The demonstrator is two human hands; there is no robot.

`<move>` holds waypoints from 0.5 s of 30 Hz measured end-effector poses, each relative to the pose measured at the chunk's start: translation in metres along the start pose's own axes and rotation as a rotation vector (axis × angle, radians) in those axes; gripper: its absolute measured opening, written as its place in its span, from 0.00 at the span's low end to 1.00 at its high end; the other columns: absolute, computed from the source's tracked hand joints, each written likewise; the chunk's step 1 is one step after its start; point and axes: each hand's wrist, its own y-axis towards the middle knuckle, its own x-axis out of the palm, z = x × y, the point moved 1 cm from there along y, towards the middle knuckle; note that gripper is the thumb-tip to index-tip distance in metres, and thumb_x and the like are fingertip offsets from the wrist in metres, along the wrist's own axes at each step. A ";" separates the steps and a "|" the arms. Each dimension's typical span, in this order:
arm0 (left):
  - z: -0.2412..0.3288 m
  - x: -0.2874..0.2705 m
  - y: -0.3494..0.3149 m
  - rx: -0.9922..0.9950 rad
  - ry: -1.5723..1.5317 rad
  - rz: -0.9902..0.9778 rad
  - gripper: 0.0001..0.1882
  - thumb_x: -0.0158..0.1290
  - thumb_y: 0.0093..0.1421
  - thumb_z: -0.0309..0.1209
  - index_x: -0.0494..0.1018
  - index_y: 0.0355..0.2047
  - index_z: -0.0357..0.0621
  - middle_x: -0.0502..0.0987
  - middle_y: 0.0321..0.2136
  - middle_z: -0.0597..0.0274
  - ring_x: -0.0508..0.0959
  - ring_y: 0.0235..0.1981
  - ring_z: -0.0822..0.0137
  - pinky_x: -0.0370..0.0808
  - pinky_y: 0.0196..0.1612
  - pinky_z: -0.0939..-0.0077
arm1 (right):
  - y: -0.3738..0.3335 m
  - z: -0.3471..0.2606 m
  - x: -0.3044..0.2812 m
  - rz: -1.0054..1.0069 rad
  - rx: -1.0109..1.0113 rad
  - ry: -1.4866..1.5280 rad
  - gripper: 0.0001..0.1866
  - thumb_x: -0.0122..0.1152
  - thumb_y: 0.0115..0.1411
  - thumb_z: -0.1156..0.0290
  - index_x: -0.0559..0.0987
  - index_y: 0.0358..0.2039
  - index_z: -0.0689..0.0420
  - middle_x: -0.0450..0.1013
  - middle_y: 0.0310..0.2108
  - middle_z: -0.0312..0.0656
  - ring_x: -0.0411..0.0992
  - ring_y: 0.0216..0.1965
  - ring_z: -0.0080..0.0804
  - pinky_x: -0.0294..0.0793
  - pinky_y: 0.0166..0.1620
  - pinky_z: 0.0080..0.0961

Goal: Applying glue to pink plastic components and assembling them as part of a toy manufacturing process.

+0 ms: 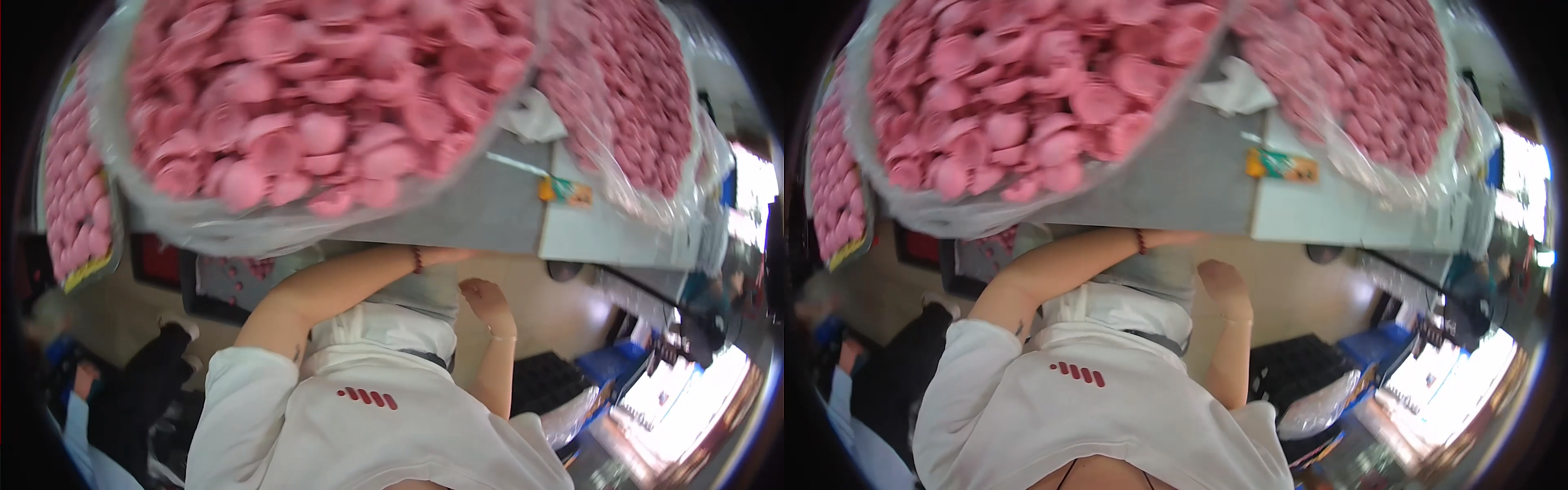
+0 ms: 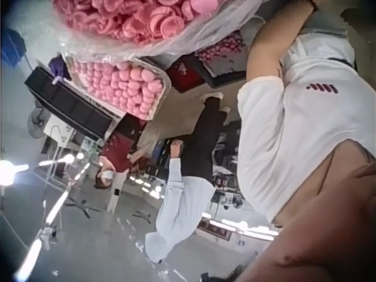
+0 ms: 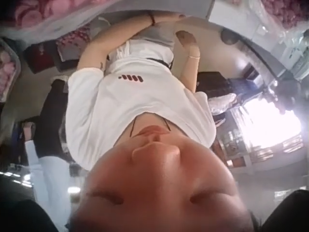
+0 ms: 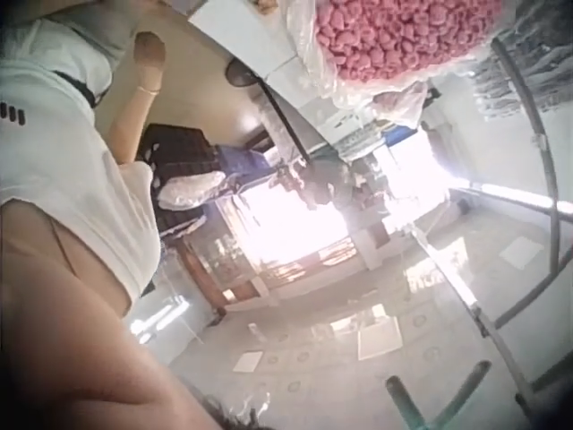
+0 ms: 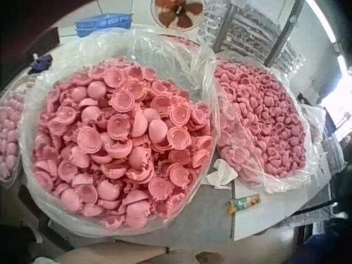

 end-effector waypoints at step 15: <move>0.079 -0.035 0.060 0.497 -0.055 -0.049 0.36 0.56 0.44 0.47 0.59 0.47 0.37 0.75 0.29 0.55 0.74 0.35 0.58 0.70 0.40 0.70 | 0.023 -0.045 -0.008 0.503 -0.105 1.368 0.18 0.47 0.56 0.59 0.71 0.41 0.59 0.68 0.38 0.41 0.65 0.33 0.29 0.58 0.33 0.22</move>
